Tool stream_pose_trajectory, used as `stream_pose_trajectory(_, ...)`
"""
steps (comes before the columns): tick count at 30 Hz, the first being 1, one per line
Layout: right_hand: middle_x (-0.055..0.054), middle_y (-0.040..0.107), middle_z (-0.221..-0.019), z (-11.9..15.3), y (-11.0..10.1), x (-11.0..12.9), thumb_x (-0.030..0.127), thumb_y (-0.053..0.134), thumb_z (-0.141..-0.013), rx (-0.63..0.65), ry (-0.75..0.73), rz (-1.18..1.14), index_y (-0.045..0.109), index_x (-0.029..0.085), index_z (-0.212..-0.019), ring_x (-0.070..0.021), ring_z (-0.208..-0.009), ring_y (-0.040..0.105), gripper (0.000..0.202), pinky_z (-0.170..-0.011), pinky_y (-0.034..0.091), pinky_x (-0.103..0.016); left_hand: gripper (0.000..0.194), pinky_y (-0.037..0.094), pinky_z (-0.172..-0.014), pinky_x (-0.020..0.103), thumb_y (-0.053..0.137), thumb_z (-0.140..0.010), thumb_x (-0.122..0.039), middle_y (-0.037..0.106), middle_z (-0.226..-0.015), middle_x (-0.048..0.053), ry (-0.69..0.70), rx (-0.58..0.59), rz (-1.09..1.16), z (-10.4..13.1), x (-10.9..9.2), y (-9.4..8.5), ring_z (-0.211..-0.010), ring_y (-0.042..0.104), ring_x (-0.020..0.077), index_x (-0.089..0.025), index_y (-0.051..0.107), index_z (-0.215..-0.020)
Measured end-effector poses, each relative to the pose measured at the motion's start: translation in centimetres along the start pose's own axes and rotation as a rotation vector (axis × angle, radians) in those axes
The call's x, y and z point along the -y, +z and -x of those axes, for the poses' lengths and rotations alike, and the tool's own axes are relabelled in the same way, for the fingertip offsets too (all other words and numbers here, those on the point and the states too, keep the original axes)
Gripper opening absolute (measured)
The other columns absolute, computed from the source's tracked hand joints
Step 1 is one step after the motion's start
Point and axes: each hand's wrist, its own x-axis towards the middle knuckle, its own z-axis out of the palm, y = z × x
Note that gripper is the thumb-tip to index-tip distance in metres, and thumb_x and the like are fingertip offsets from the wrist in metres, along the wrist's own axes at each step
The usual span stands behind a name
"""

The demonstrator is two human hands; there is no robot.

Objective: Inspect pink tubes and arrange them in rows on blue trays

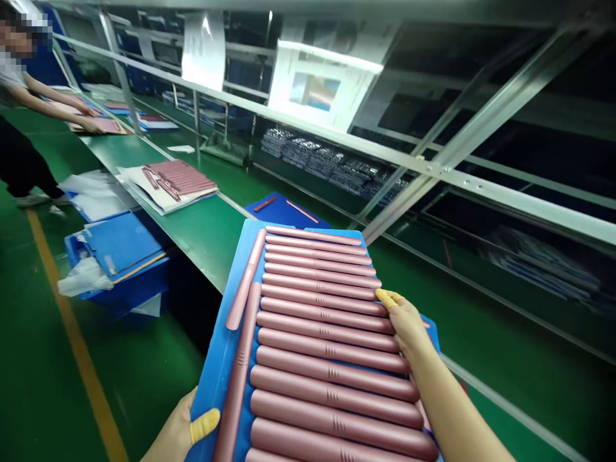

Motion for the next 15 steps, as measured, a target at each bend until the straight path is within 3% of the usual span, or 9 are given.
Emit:
stream_pose_trajectory(4, -0.001, 0.064, -0.067, -1.6, 6.6, 2.7, 0.048, 0.067, -0.049, 0.07, -0.036, -0.031, 0.064, 0.018, -0.072, -0.0188, -0.076, 0.059, 0.037, -0.078, 0.045, -0.032, 0.079, 0.048, -0.09, 0.049, 0.073, -0.069, -0.033, 0.066, -0.113, 0.014, 0.071, -0.027, -0.062, -0.3, -5.0, -1.7, -0.109, 0.058, 0.0372, -0.018, 0.036, -0.138)
stream_pose_trajectory(8, -0.001, 0.063, -0.063, -3.2, 14.6, 4.5, 0.05, 0.066, -0.047, 0.136, -0.058, -0.084, 0.063, 0.019, -0.067, -0.021, -0.074, 0.059, 0.038, -0.072, 0.045, -0.032, 0.079, 0.047, -0.092, 0.046, 0.069, -0.075, -0.026, 0.064, -0.118, 0.011, 0.111, 0.005, -0.133, -1.9, -12.4, -5.1, -0.113, 0.056, 0.0338, -0.02, 0.028, -0.142)
stream_pose_trajectory(11, -0.003, 0.065, -0.063, -4.6, 21.4, 5.1, 0.052, 0.066, -0.049, 0.158, -0.059, -0.131, 0.062, 0.019, -0.065, -0.022, -0.072, 0.06, 0.037, -0.068, 0.046, -0.032, 0.078, 0.045, -0.095, 0.047, 0.068, -0.075, -0.024, 0.064, -0.118, 0.012, 0.108, 0.026, -0.119, -4.6, -18.9, -8.4, -0.114, 0.055, 0.0341, -0.018, 0.028, -0.142)
stream_pose_trajectory(15, -0.003, 0.065, -0.064, -6.4, 30.1, 4.6, 0.053, 0.064, -0.053, 0.114, -0.022, -0.174, 0.061, 0.018, -0.066, -0.0215, -0.069, 0.059, 0.037, -0.066, 0.045, -0.031, 0.082, 0.045, -0.095, 0.05, 0.074, -0.068, -0.025, 0.066, -0.115, 0.012, 0.108, 0.006, -0.197, -10.1, -27.7, -12.8, -0.113, 0.055, 0.0358, -0.018, 0.035, -0.14)
